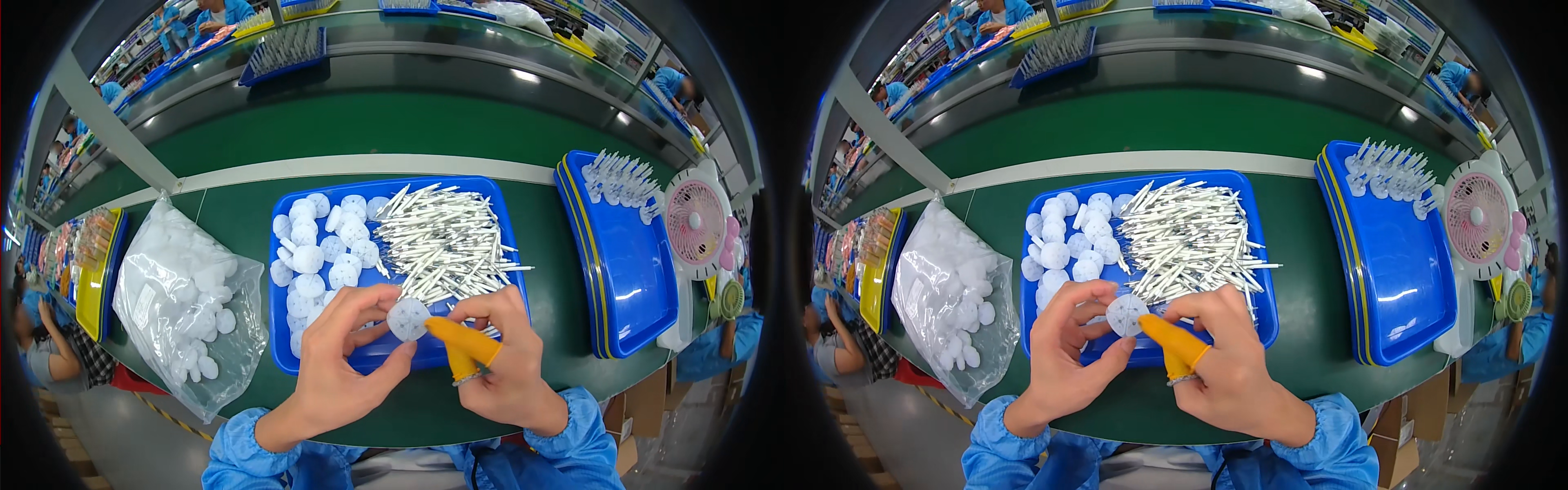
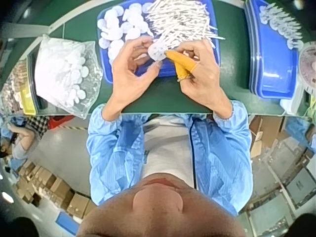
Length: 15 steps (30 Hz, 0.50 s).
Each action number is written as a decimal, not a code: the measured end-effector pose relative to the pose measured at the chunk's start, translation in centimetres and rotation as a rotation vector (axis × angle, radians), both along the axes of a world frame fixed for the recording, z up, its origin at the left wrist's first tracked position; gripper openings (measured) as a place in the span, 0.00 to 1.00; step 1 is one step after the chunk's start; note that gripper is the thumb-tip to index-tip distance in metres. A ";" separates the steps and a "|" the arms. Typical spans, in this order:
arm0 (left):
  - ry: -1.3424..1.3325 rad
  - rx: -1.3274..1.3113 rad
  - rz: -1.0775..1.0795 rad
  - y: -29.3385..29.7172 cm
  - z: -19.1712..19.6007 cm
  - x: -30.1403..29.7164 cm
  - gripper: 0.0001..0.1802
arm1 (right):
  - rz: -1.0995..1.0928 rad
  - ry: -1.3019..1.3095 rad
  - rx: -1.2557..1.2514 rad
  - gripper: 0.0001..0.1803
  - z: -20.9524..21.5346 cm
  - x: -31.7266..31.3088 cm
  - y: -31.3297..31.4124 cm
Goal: The person repeatedly picks up white plastic circular bases and thin white rods from a blue tray. They insert the rods into the bases one by one and place the assembled units into a separate blue tray with slots. The process is repetitive and performed by hand.
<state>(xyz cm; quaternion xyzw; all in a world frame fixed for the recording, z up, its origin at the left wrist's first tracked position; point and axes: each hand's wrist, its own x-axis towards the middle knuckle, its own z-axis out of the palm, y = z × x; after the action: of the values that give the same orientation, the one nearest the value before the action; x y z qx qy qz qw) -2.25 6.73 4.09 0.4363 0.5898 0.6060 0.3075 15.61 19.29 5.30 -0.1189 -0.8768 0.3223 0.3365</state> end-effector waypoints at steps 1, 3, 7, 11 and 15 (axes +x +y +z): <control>0.014 -0.011 -0.003 0.0 0.1 0.0 0.31 | 0.000 -0.003 0.004 0.27 0.0 0.0 0.0; 0.023 -0.020 -0.015 0.0 0.2 0.1 0.31 | 0.001 -0.008 0.011 0.27 0.1 0.0 0.1; 0.033 -0.013 -0.048 -0.1 0.2 0.3 0.31 | -0.001 -0.032 0.036 0.27 0.4 -0.3 0.0; 0.024 -0.013 -0.072 0.0 0.1 0.4 0.31 | -0.027 -0.065 0.007 0.25 -0.2 -0.1 0.3; 0.040 -0.029 -0.061 -0.1 0.0 0.4 0.31 | -0.001 -0.015 0.013 0.25 -0.1 -0.2 0.1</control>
<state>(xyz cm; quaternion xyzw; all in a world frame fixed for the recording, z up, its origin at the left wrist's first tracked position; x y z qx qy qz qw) -1.85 6.62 4.12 0.4618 0.5909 0.5789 0.3201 15.41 19.42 5.24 -0.1195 -0.8813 0.3158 0.3306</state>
